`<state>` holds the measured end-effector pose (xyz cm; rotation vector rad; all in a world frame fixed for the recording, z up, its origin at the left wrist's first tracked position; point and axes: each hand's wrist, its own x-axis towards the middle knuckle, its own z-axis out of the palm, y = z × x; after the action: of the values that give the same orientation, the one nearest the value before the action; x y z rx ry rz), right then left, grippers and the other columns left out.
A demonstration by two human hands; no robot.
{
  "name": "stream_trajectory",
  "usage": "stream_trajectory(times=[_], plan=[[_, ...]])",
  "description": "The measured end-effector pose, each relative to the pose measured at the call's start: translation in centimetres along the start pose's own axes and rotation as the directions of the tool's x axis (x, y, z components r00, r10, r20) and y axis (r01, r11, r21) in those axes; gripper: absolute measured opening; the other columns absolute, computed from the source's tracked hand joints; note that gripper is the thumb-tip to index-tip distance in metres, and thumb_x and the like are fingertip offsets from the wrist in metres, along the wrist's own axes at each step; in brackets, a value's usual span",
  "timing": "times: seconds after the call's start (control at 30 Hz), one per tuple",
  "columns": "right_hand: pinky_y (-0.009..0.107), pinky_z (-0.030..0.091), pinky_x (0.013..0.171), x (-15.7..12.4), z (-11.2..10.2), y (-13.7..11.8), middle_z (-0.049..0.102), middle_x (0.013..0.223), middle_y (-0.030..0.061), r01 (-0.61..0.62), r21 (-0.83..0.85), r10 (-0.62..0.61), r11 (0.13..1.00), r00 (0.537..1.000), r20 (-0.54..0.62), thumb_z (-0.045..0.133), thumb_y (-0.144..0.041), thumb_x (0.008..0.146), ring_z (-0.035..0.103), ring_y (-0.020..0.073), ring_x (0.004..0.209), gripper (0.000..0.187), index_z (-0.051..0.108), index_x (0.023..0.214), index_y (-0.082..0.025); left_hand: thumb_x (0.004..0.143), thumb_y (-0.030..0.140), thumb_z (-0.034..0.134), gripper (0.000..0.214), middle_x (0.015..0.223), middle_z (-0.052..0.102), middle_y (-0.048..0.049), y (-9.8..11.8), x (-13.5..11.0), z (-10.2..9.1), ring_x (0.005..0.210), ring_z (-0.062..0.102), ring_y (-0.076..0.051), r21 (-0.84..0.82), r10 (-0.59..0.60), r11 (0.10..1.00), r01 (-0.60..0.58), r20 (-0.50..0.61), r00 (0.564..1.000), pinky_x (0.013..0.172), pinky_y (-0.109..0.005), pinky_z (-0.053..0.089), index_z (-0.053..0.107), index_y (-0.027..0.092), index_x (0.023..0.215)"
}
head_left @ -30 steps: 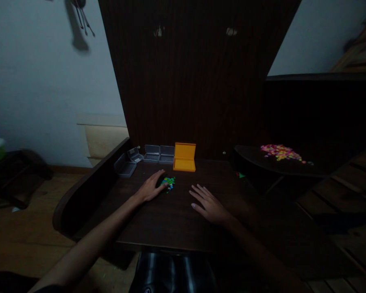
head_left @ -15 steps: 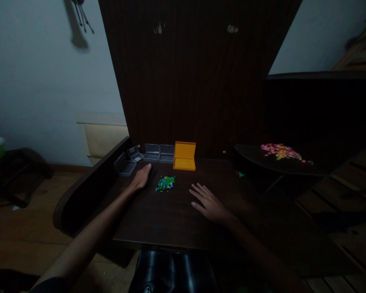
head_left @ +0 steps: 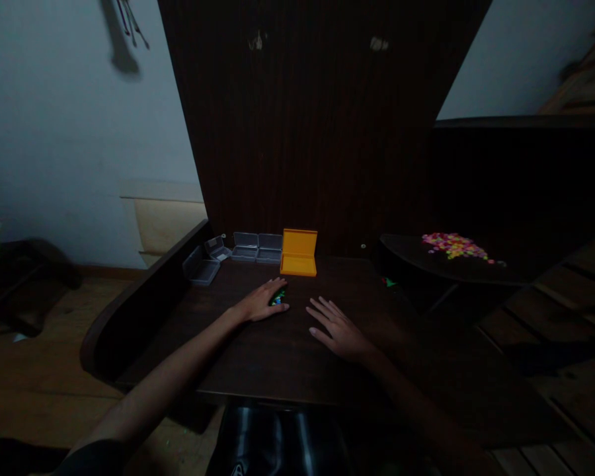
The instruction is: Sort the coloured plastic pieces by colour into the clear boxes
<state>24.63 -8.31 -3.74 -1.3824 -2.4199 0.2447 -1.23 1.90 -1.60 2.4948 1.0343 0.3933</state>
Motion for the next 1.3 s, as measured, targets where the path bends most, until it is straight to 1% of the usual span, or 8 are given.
stream_trajectory(times=[0.23,0.37,0.5,0.8,0.93,1.1,1.2,1.3], plan=[[0.052,0.021,0.118,-0.1,0.0,0.3,0.031,0.154,0.0101,-0.012,0.029,0.012,1.000,1.000,0.003,0.042,-0.047,0.096,0.024,0.0264,0.144,0.052,0.045,0.142,-0.022,0.088,0.057,0.047,0.070,0.152,0.031,-0.0171,2.4,0.3,1.0,0.144,0.026,-0.026,0.015,0.092,0.996,-0.093,0.040,0.995,0.119,-0.043,0.021,0.041,0.011,0.141],[0.050,0.026,0.116,-0.2,-0.1,0.5,0.033,0.153,0.0094,-0.051,0.104,0.054,0.993,0.998,-0.034,0.042,-0.047,0.096,0.027,0.0255,0.143,0.051,0.047,0.140,-0.022,0.088,0.055,0.049,0.069,0.152,0.032,-0.0165,3.5,0.2,1.7,0.144,0.026,-0.026,-0.011,0.160,0.987,-0.160,0.052,0.986,0.119,-0.045,0.022,0.040,0.013,0.142],[0.049,0.032,0.113,-0.2,-0.2,0.6,0.042,0.148,0.0107,-0.063,0.158,0.079,0.985,0.992,-0.097,0.042,-0.044,0.096,0.035,0.0254,0.139,0.047,0.053,0.135,-0.021,0.090,0.050,0.048,0.064,0.152,0.034,-0.0149,4.5,-0.1,2.5,0.144,0.026,-0.025,-0.035,0.211,0.977,-0.209,0.084,0.974,0.119,-0.045,0.023,0.040,0.014,0.142],[0.047,0.042,0.104,-0.2,-0.4,0.2,0.060,0.127,0.0121,-0.006,0.171,0.052,0.985,0.963,-0.265,0.039,-0.036,0.096,0.052,0.0253,0.120,0.036,0.064,0.117,-0.020,0.091,0.041,0.048,0.055,0.151,0.039,-0.0114,6.6,-1.2,3.6,0.143,0.030,-0.026,-0.088,0.283,0.957,-0.277,0.061,0.957,0.118,-0.046,0.026,0.041,0.017,0.141],[0.046,0.043,0.103,-0.2,-0.6,0.3,0.062,0.122,0.0107,-0.031,0.211,0.089,0.977,0.957,-0.276,0.039,-0.037,0.096,0.054,0.0254,0.116,0.038,0.061,0.123,-0.022,0.089,0.047,0.052,0.060,0.147,0.045,-0.0114,6.7,-1.2,3.3,0.137,0.040,-0.025,-0.204,0.232,0.952,-0.226,0.002,0.973,0.115,-0.040,0.032,0.041,0.017,0.140],[0.046,0.041,0.105,-0.2,-0.7,0.9,0.063,0.121,0.0093,-0.137,0.264,0.209,0.955,0.940,-0.271,0.038,-0.040,0.095,0.056,0.0254,0.115,0.039,0.059,0.124,-0.023,0.095,0.045,0.037,0.042,0.129,0.062,-0.0062,5.7,-0.1,2.2,0.122,0.056,-0.020,-0.443,0.026,0.891,-0.098,-0.166,0.986,0.107,-0.035,0.041,0.055,0.020,0.123],[0.047,0.036,0.109,0.0,-0.6,0.9,0.062,0.124,0.0079,-0.152,0.254,0.210,0.955,0.952,-0.222,0.037,-0.039,0.096,0.054,0.0241,0.118,0.038,0.058,0.124,-0.024,0.096,0.042,0.031,0.042,0.119,0.067,-0.0060,4.5,0.5,1.4,0.116,0.059,-0.021,-0.448,-0.041,0.892,-0.062,-0.217,0.975,0.105,-0.036,0.043,0.062,0.018,0.112],[0.046,0.034,0.110,0.2,-0.6,0.6,0.058,0.131,0.0084,-0.113,0.188,0.143,0.976,0.977,-0.156,0.037,-0.039,0.097,0.050,0.0234,0.124,0.039,0.055,0.127,-0.023,0.097,0.041,0.030,0.044,0.111,0.069,-0.0073,3.1,0.9,0.9,0.108,0.062,-0.021,-0.377,-0.023,0.923,-0.074,-0.247,0.969,0.102,-0.036,0.045,0.065,0.016,0.104]])
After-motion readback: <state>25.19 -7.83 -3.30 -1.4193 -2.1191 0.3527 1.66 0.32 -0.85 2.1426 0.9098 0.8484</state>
